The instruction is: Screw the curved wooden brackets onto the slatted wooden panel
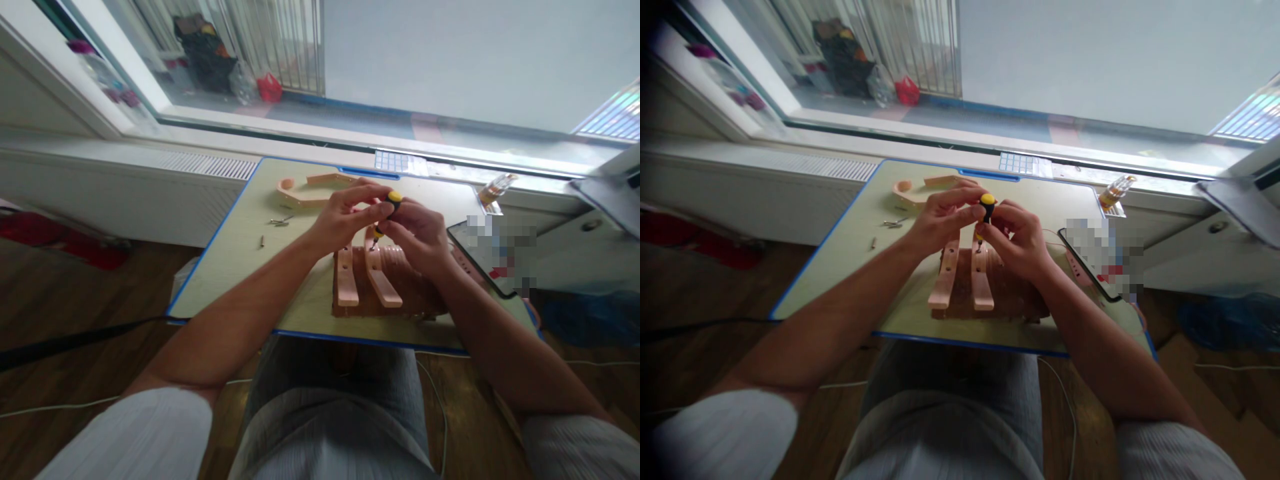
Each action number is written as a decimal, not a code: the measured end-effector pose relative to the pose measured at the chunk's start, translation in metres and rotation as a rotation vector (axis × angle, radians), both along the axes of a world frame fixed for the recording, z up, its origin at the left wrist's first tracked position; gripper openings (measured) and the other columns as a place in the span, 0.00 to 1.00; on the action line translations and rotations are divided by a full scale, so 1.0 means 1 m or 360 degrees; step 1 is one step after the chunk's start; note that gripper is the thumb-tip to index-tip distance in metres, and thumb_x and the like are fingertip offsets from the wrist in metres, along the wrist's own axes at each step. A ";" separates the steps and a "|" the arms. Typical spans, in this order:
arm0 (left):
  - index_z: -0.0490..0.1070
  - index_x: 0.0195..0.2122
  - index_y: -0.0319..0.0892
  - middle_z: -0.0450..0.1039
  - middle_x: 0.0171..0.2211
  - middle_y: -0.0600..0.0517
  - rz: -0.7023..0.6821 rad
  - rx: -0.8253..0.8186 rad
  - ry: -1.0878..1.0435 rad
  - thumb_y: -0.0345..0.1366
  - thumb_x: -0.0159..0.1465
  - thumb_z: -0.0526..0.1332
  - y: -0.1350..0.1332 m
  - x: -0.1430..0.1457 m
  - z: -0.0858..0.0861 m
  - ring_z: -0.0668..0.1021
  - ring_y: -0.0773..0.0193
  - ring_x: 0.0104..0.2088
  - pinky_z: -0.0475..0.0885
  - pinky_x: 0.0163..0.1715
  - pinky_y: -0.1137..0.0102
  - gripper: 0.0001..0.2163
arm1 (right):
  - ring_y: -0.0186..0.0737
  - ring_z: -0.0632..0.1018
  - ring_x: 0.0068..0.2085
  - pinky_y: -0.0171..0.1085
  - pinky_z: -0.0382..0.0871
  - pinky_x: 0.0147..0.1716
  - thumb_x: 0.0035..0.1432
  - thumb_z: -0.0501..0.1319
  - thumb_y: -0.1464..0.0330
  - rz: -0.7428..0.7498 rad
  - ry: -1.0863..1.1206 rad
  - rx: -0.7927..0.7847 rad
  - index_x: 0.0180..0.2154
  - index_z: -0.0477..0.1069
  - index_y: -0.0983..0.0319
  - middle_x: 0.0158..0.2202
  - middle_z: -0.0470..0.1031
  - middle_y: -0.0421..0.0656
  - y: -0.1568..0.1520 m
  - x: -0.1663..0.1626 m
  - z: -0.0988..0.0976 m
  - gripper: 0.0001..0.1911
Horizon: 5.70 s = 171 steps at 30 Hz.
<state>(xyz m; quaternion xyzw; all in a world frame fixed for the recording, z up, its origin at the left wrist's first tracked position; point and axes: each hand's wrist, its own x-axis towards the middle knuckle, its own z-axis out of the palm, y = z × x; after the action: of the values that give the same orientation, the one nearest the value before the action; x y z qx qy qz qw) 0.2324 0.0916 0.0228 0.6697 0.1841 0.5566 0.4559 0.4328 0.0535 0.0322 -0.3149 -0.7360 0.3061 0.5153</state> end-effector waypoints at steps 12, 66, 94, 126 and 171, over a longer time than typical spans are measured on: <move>0.86 0.49 0.52 0.80 0.48 0.52 0.0089 -0.0082 0.0029 0.51 0.59 0.82 -0.001 0.004 -0.004 0.81 0.65 0.45 0.77 0.42 0.72 0.20 | 0.32 0.67 0.27 0.37 0.62 0.26 0.64 0.76 0.57 -0.0217 0.0005 -0.0017 0.31 0.70 0.56 0.26 0.70 0.34 -0.002 -0.009 -0.001 0.19; 0.85 0.49 0.52 0.84 0.48 0.53 0.0080 -0.0029 0.0008 0.52 0.61 0.81 -0.001 0.004 -0.002 0.82 0.64 0.45 0.77 0.47 0.68 0.19 | 0.33 0.68 0.28 0.38 0.64 0.27 0.63 0.76 0.56 -0.0223 -0.0060 0.0023 0.30 0.70 0.56 0.26 0.70 0.35 -0.003 -0.009 0.001 0.19; 0.88 0.47 0.52 0.79 0.48 0.51 0.0076 -0.0019 0.0028 0.51 0.60 0.82 0.000 0.004 -0.004 0.81 0.65 0.45 0.78 0.41 0.71 0.18 | 0.33 0.66 0.29 0.37 0.62 0.28 0.58 0.77 0.68 -0.0270 -0.0097 0.0030 0.31 0.73 0.57 0.27 0.71 0.34 -0.001 -0.009 -0.003 0.14; 0.88 0.51 0.54 0.80 0.49 0.51 -0.0030 -0.0003 0.0011 0.50 0.67 0.77 0.003 0.002 -0.005 0.81 0.62 0.51 0.79 0.46 0.68 0.13 | 0.40 0.79 0.36 0.43 0.75 0.37 0.69 0.73 0.58 0.0041 -0.0003 -0.0081 0.39 0.83 0.57 0.38 0.82 0.43 0.001 0.000 -0.001 0.10; 0.87 0.48 0.52 0.81 0.48 0.52 0.0068 -0.0046 -0.0002 0.50 0.62 0.81 0.004 0.004 -0.008 0.81 0.63 0.47 0.77 0.47 0.68 0.16 | 0.34 0.69 0.28 0.39 0.65 0.28 0.63 0.76 0.59 -0.0200 -0.0117 -0.0065 0.32 0.74 0.56 0.28 0.74 0.36 -0.001 -0.006 -0.001 0.14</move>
<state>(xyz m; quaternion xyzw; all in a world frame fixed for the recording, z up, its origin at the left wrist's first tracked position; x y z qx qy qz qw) 0.2365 0.0956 0.0148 0.6585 0.2062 0.5639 0.4536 0.4270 0.0524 0.0313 -0.3820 -0.7267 0.2764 0.4997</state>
